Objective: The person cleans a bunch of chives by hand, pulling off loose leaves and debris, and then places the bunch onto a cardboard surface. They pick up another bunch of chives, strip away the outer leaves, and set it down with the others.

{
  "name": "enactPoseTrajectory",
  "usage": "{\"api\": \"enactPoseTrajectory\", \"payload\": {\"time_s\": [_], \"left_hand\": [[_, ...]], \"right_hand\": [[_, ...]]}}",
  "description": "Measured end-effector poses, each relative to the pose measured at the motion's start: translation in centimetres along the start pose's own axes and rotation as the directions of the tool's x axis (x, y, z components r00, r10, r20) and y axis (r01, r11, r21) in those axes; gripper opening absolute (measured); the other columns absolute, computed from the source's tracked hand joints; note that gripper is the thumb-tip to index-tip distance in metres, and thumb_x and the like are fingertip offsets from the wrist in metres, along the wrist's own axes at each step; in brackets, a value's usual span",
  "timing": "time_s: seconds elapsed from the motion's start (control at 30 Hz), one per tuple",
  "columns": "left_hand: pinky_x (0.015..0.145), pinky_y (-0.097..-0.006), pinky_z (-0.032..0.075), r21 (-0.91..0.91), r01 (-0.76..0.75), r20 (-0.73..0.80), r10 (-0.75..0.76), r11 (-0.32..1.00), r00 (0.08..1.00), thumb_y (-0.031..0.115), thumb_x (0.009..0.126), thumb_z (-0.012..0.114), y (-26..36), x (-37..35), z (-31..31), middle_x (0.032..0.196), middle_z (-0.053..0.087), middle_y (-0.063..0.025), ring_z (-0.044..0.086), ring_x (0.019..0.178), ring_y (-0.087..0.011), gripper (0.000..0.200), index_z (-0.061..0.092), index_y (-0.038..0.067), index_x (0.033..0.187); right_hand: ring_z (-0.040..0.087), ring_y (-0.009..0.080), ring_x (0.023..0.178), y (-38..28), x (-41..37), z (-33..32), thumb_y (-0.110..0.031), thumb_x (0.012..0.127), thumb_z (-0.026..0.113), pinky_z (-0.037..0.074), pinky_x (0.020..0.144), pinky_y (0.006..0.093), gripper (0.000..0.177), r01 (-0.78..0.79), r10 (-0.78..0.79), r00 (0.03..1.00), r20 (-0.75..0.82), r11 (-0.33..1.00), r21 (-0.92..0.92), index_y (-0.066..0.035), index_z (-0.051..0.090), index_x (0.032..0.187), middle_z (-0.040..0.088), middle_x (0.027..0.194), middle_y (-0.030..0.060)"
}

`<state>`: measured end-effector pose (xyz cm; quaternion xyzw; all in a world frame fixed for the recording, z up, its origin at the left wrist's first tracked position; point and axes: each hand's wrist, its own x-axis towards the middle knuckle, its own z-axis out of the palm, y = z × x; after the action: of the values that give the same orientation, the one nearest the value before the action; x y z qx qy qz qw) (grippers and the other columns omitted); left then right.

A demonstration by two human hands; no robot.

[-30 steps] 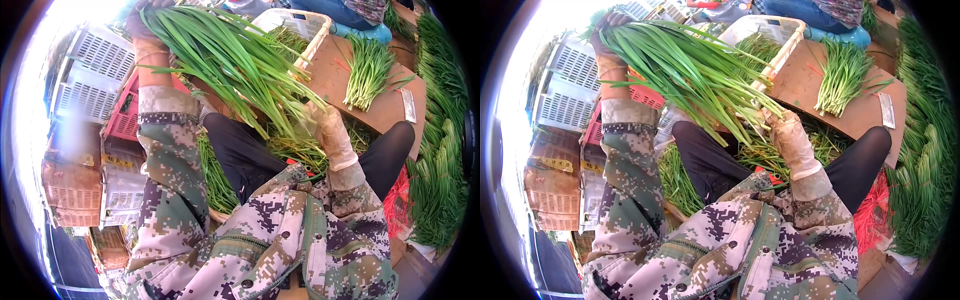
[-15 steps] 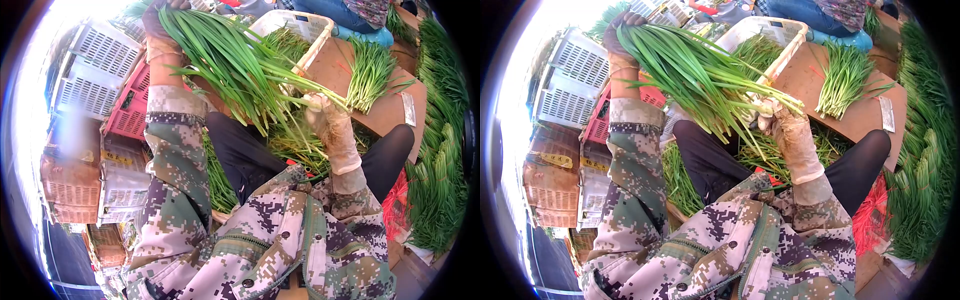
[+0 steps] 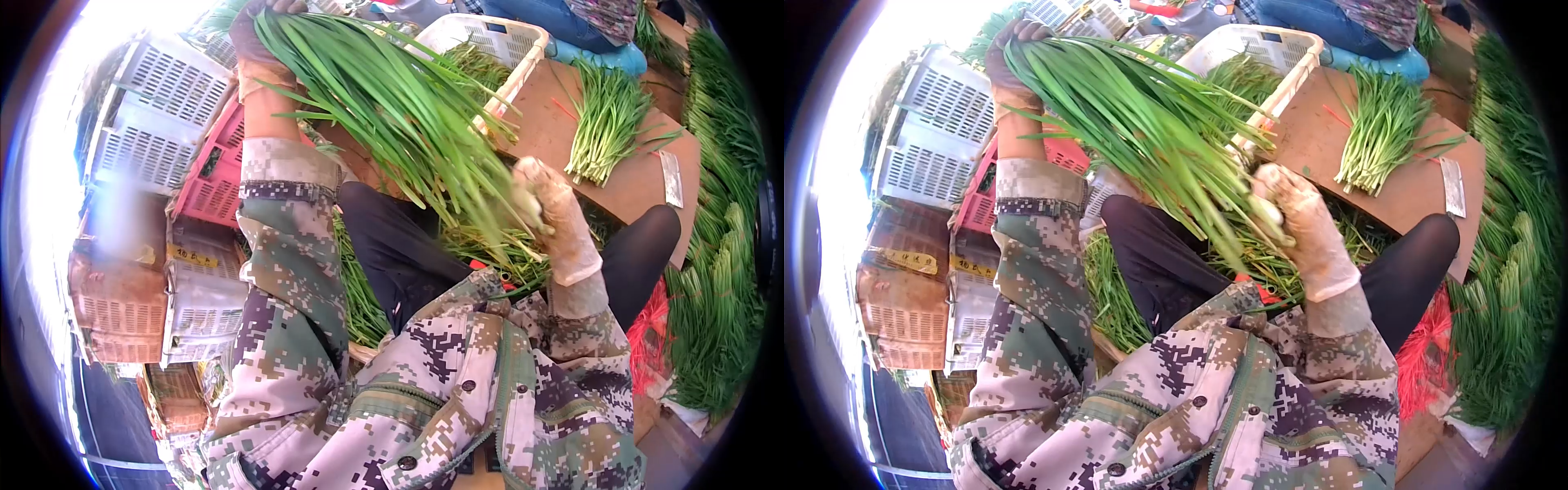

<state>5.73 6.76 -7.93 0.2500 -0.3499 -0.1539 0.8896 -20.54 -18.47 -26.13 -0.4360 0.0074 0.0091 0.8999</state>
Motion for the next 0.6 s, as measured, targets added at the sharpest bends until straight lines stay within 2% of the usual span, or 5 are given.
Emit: {"api": "enactPoseTrajectory", "payload": {"time_s": [0.07,0.1,0.2,0.47,0.6], "left_hand": [[0.067,-0.0310,0.036,0.026,0.053,-0.038,-0.052,0.998,0.998,0.009,0.086,0.038,3.2,1.3,-1.6,0.068,0.038,-0.0020,0.040,0.066,-0.0159,0.016,0.041,0.008,0.071],[0.067,-0.0312,0.036,0.079,0.019,-0.069,-0.014,0.997,0.998,0.009,0.086,0.038,3.8,1.1,-1.8,0.068,0.038,-0.0023,0.040,0.066,-0.0162,0.016,0.041,0.008,0.071],[0.068,-0.0318,0.037,0.193,-0.040,-0.115,0.063,0.980,0.991,0.010,0.087,0.038,5.4,1.5,-1.7,0.068,0.040,-0.0032,0.041,0.067,-0.0174,0.017,0.041,0.008,0.070],[0.069,-0.0333,0.038,0.414,-0.120,-0.224,0.229,0.902,0.947,0.013,0.089,0.040,4.5,1.5,0.2,0.068,0.044,-0.0056,0.042,0.068,-0.0203,0.020,0.042,0.006,0.070],[0.069,-0.0339,0.039,0.477,-0.135,-0.286,0.299,0.869,0.911,0.014,0.090,0.040,4.7,1.2,-0.1,0.068,0.046,-0.0065,0.042,0.068,-0.0215,0.022,0.042,0.006,0.070]], "right_hand": [[0.044,0.0124,0.051,1.1,0.0,-4.9,-0.026,0.093,0.054,0.041,0.049,0.0240,0.021,-0.140,0.138,0.986,0.099,0.990,0.020,-0.006,0.052,0.088,0.047,0.062,0.0002],[0.051,0.0173,0.058,4.8,1.5,-11.1,-0.025,0.090,0.057,0.046,0.056,0.0279,0.021,0.096,-0.028,0.993,0.114,0.758,-0.646,-0.004,0.054,0.094,0.054,0.066,0.0039],[0.064,0.0304,0.087,8.1,1.7,-12.5,-0.024,0.079,0.064,0.052,0.078,0.0382,0.038,-0.349,0.237,0.838,-0.492,-0.461,-0.816,-0.003,0.058,0.109,0.066,0.093,0.0147],[0.063,0.0281,0.073,4.6,1.3,-1.2,-0.012,0.081,0.066,0.049,0.064,0.0342,0.009,0.280,-0.503,0.862,0.057,0.379,-0.882,-0.006,0.066,0.088,0.064,0.078,0.0114],[0.063,0.0284,0.073,3.7,1.7,1.7,-0.006,0.079,0.067,0.049,0.064,0.0343,0.011,0.416,-0.642,0.749,0.164,0.262,-0.871,-0.005,0.067,0.090,0.064,0.081,0.0123]]}}
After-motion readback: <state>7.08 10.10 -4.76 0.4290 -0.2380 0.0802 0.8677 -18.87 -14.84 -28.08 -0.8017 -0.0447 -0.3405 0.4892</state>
